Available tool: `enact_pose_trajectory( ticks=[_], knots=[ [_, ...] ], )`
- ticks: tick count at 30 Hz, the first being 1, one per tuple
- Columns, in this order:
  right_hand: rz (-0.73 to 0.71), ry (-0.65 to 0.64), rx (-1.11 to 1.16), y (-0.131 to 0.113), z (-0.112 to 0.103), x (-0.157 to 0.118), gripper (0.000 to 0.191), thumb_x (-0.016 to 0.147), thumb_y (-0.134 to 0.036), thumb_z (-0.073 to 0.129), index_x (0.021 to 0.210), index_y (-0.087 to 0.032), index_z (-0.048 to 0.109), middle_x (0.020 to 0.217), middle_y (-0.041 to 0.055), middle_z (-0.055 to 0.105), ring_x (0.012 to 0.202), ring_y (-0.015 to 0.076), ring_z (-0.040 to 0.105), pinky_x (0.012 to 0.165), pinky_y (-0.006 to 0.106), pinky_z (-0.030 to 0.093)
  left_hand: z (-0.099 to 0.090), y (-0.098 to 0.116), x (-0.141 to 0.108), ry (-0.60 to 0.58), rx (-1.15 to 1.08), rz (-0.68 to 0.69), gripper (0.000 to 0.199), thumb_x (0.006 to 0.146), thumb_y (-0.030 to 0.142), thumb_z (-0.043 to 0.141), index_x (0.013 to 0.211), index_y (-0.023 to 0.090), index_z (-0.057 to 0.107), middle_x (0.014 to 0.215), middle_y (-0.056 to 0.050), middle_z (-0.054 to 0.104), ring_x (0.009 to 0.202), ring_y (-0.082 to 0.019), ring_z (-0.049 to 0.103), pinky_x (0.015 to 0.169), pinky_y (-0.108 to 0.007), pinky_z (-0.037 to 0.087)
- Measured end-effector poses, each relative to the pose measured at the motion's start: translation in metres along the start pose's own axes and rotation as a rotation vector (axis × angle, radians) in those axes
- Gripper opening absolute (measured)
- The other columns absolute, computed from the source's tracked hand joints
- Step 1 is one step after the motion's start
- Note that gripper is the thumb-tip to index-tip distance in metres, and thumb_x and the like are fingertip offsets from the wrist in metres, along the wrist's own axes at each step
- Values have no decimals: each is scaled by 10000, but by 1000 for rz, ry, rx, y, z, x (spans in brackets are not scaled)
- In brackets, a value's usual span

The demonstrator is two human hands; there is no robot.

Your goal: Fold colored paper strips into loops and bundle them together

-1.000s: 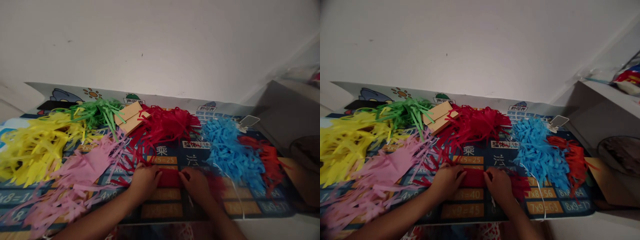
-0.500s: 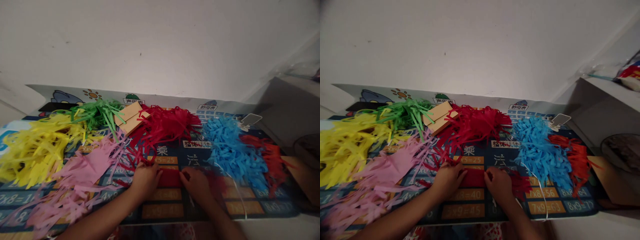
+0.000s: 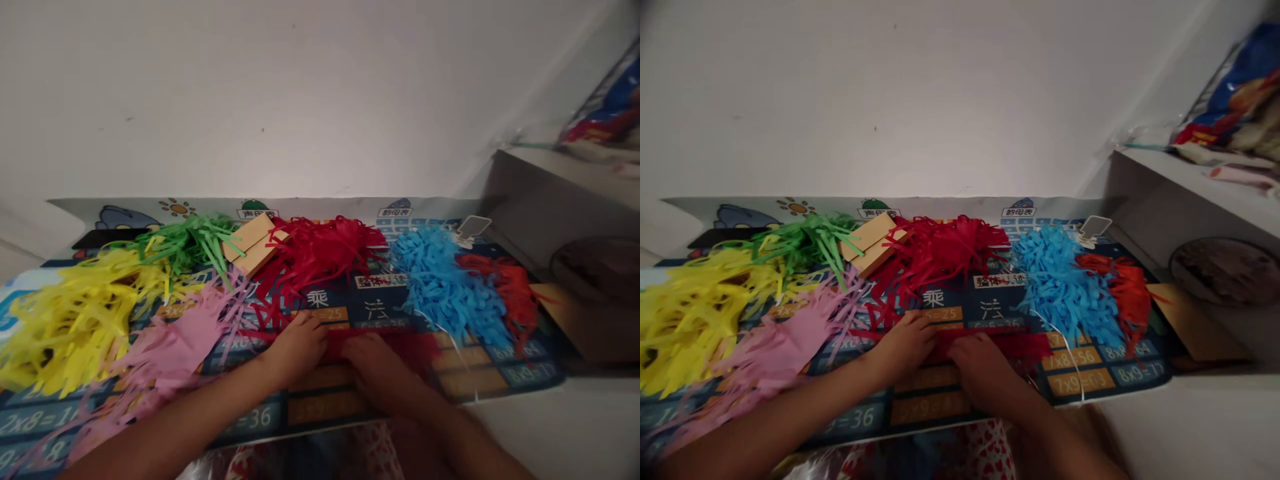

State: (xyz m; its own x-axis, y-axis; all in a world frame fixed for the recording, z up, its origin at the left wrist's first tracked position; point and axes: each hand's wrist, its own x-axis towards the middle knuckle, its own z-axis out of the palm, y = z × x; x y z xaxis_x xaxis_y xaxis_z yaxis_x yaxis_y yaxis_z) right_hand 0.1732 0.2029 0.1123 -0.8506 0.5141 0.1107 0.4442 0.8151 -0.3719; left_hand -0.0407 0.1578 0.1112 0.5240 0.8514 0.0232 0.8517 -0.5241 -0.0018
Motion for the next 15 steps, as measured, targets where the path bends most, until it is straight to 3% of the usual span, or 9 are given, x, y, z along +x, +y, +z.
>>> enact_pose_trajectory(
  ticks=[4,6,10,15],
  knots=[
    [37,16,137,12,12,0,365,699,-62,540,1054,-138,584,1055,100,609,983,231,529,885,336,407,-2,9,-5,-16,92,-29,292,816,360,603,946,115,694,861,-111,665,876,-274,560,1073,-544,202],
    [66,48,154,23,9,1,319,708,-54,523,1007,-149,586,999,81,614,930,215,541,853,325,411,0,11,-7,7,82,-85,233,806,294,598,937,125,690,873,-107,675,857,-265,579,1069,-556,203],
    [43,60,155,28,-2,-1,346,689,-116,611,1031,-158,580,1011,69,617,934,217,544,885,340,388,5,4,-11,154,-15,-169,171,802,138,552,901,184,684,847,-63,703,860,-244,612,1065,-568,211],
    [-17,45,21,26,2,-1,345,787,-311,698,1094,-174,620,1081,91,634,1006,245,550,922,396,321,11,1,-21,332,-76,-159,210,795,166,582,970,215,688,913,-44,725,845,-241,636,1093,-630,135]
  ],
)
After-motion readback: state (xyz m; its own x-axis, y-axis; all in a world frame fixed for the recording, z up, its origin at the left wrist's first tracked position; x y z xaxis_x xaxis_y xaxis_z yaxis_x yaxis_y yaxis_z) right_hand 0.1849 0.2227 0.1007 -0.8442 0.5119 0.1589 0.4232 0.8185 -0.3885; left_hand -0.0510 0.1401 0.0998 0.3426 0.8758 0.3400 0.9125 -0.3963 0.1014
